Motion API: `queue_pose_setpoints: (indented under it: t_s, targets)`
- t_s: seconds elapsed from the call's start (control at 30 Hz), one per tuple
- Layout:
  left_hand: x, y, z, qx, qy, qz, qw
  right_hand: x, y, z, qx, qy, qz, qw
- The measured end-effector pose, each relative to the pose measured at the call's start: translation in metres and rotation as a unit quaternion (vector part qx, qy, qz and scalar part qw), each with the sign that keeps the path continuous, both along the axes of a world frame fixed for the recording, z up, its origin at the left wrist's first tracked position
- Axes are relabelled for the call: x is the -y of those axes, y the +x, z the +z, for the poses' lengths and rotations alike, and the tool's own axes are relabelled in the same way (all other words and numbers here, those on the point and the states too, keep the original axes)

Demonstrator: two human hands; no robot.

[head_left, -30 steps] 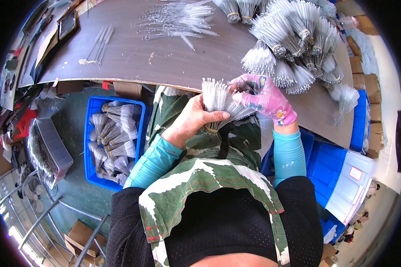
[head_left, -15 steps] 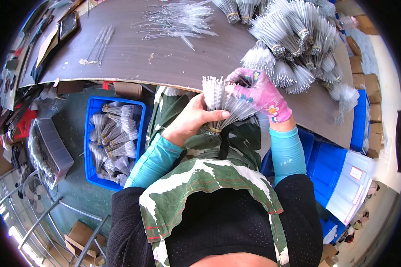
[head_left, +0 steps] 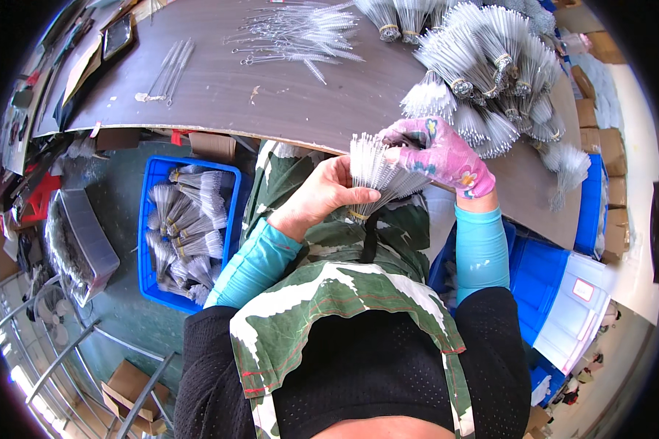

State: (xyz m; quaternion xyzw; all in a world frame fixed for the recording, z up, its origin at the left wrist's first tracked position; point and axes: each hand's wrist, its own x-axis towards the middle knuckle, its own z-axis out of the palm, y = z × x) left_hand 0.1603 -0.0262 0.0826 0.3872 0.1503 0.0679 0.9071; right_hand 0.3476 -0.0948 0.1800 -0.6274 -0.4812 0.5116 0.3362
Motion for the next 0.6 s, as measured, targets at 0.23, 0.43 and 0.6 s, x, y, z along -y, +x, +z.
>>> queue_pose_setpoints:
  t_s: [0.23, 0.43, 0.6]
  targets:
    - [0.0004, 0.0031, 0.0071, -0.004, 0.000, 0.031, 1.000, 0.0022, 0.0039, -0.0014, -0.025, 0.007, 0.010, 1.000]
    - [-0.0006, 0.0047, 0.0069, 0.000, -0.039, 0.052, 0.998, 0.0019, 0.0074, -0.0061, -0.055, 0.019, 0.005, 0.998]
    - [-0.0011, 0.0027, 0.0043, -0.012, -0.043, 0.072, 0.996, -0.0012, 0.0057, -0.0083, 0.023, 0.010, -0.025, 0.999]
